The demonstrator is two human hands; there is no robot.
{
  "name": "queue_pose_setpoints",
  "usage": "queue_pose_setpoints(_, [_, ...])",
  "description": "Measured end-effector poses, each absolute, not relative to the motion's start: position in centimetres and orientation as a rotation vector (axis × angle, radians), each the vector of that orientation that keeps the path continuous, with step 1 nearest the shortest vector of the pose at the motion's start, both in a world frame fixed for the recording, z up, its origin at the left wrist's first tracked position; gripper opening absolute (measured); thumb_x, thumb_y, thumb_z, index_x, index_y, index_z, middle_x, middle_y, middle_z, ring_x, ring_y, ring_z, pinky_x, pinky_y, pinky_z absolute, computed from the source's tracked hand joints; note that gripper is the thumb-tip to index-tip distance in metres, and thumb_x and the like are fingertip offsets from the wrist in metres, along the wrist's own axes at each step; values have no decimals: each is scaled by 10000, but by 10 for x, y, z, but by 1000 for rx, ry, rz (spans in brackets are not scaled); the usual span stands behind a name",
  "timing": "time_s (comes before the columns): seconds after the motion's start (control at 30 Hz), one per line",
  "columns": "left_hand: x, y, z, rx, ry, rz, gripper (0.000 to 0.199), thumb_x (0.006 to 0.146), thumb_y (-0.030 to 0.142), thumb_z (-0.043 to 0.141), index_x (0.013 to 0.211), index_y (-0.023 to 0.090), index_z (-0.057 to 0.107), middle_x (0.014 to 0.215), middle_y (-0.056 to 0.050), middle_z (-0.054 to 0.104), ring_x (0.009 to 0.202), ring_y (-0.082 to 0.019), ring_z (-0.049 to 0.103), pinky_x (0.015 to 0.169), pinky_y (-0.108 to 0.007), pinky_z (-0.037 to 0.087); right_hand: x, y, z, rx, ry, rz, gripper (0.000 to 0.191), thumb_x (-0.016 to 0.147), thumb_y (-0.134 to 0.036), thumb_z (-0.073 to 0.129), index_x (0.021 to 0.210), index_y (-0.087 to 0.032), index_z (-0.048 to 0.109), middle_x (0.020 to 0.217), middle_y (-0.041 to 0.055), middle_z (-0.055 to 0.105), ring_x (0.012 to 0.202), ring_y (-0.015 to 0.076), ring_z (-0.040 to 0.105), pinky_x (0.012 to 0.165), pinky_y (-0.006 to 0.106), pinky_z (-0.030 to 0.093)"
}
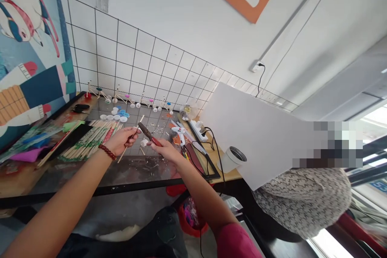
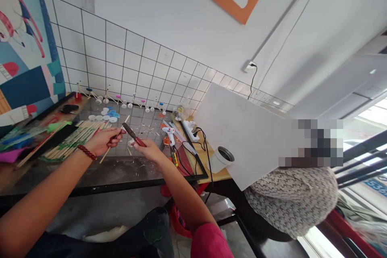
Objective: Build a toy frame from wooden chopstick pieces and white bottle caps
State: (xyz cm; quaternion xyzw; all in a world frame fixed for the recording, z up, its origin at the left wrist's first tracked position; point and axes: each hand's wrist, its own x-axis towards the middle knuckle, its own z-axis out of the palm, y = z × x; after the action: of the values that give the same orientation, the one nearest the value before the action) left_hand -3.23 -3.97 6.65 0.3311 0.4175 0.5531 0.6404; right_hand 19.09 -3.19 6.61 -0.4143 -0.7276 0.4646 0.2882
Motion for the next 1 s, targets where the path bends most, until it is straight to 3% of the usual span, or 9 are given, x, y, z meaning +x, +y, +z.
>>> queue_pose_setpoints(0.2, [-42, -52, 67, 815, 975, 1305, 169, 806, 235, 791, 862, 94, 718, 617, 6, 544, 432, -49, 394, 373, -133, 214, 185, -36, 64, -1106, -1956, 1100, 241, 907, -358, 693, 1028, -206, 836, 1079, 38, 736, 973, 209, 648, 880, 310, 492])
queue_pose_setpoints(0.33, [-40, -54, 67, 814, 1008, 1290, 208, 801, 283, 790, 886, 111, 711, 579, 18, 533, 397, -43, 334, 367, -136, 173, 188, -37, 60, -1080, -1995, 1104, 260, 914, -383, 696, 1069, -229, 836, 1164, 42, 731, 1072, 237, 657, 952, 347, 513])
queue_pose_setpoints(0.6, [-29, -61, 61, 948, 1112, 1301, 302, 733, 373, 840, 761, 119, 680, 563, 4, 542, 402, -31, 304, 404, -161, 156, 194, -40, 44, -1094, -2118, 1023, 357, 892, -389, 753, 1215, -245, 808, 1413, 81, 630, 1398, 289, 532, 1157, 419, 427])
queue_pose_setpoints(0.77, [-26, -63, 55, 989, 1138, 1295, 387, 674, 449, 871, 672, 142, 635, 563, 1, 539, 426, -44, 325, 418, -181, 162, 196, -45, 44, -1050, -2238, 900, 313, 918, -335, 740, 1213, -247, 793, 1295, 64, 709, 1255, 251, 640, 1135, 395, 445])
queue_pose_setpoints(0.9, [-31, -70, 51, 994, 1152, 1287, 433, 607, 501, 886, 688, 150, 646, 612, -18, 573, 478, -77, 411, 425, -189, 207, 193, -51, 42, -1061, -2297, 705, 180, 915, -277, 757, 1087, -241, 798, 1187, 51, 749, 1148, 235, 680, 1053, 353, 493])
queue_pose_setpoints(1.0, [-37, -82, 44, 1079, 1204, 1256, 460, 602, 562, 861, 708, 168, 648, 607, -12, 577, 464, -79, 384, 431, -198, 203, 187, -61, 34, -1096, -2307, 632, 106, 910, -263, 774, 1005, -219, 784, 1206, 74, 746, 1127, 243, 688, 1022, 354, 509])
